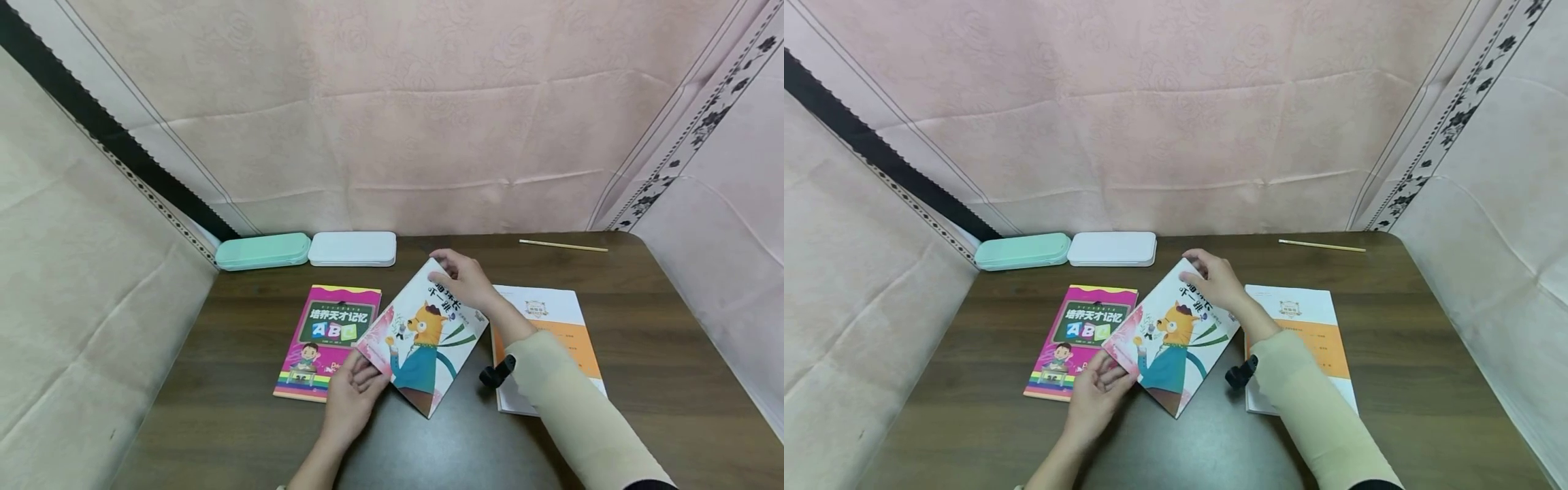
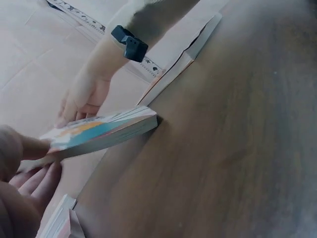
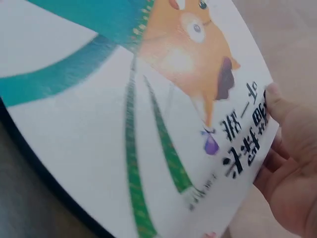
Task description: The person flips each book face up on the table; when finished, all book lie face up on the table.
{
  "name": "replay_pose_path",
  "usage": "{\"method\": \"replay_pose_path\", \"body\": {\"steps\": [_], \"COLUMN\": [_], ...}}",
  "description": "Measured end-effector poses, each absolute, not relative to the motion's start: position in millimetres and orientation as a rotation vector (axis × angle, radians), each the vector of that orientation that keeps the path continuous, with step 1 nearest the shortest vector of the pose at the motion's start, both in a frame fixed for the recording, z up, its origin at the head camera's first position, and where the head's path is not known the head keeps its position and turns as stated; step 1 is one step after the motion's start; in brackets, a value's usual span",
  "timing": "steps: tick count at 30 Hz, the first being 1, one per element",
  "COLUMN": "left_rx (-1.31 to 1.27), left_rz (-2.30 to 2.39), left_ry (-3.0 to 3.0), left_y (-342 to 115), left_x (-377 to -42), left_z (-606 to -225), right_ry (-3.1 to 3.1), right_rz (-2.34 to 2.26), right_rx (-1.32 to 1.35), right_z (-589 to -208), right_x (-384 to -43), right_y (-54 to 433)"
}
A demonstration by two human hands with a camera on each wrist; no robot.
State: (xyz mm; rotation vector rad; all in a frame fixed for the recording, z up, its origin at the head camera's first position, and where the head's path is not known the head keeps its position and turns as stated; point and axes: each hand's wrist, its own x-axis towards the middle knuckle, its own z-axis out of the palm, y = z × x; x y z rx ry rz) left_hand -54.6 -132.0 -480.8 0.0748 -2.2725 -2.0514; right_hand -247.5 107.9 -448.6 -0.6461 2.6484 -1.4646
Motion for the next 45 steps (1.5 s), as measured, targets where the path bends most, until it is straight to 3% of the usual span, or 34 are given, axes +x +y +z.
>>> {"method": "replay_pose_path", "body": {"steps": [6,13,27,45], "left_rx": [0.204,0.062,-0.008,-0.172], "left_rz": [-1.823,-1.416,-1.370,-1.085], "left_ry": [-2.288,-2.515,-2.621,-2.951], "left_y": [-143,-148,-150,-128], "left_x": [-60,-62,-66,-54], "left_z": [-484,-490,-488,-477], "right_ry": [2.596,2.525,2.716,2.899], "right_rz": [-1.336,-1.249,-1.050,-0.647], "right_rx": [-0.530,-0.508,-0.531,-0.239], "right_z": [-472,-487,-472,-454], "right_x": [-250,-247,-221,-196], "right_y": [92,91,121,147]}}
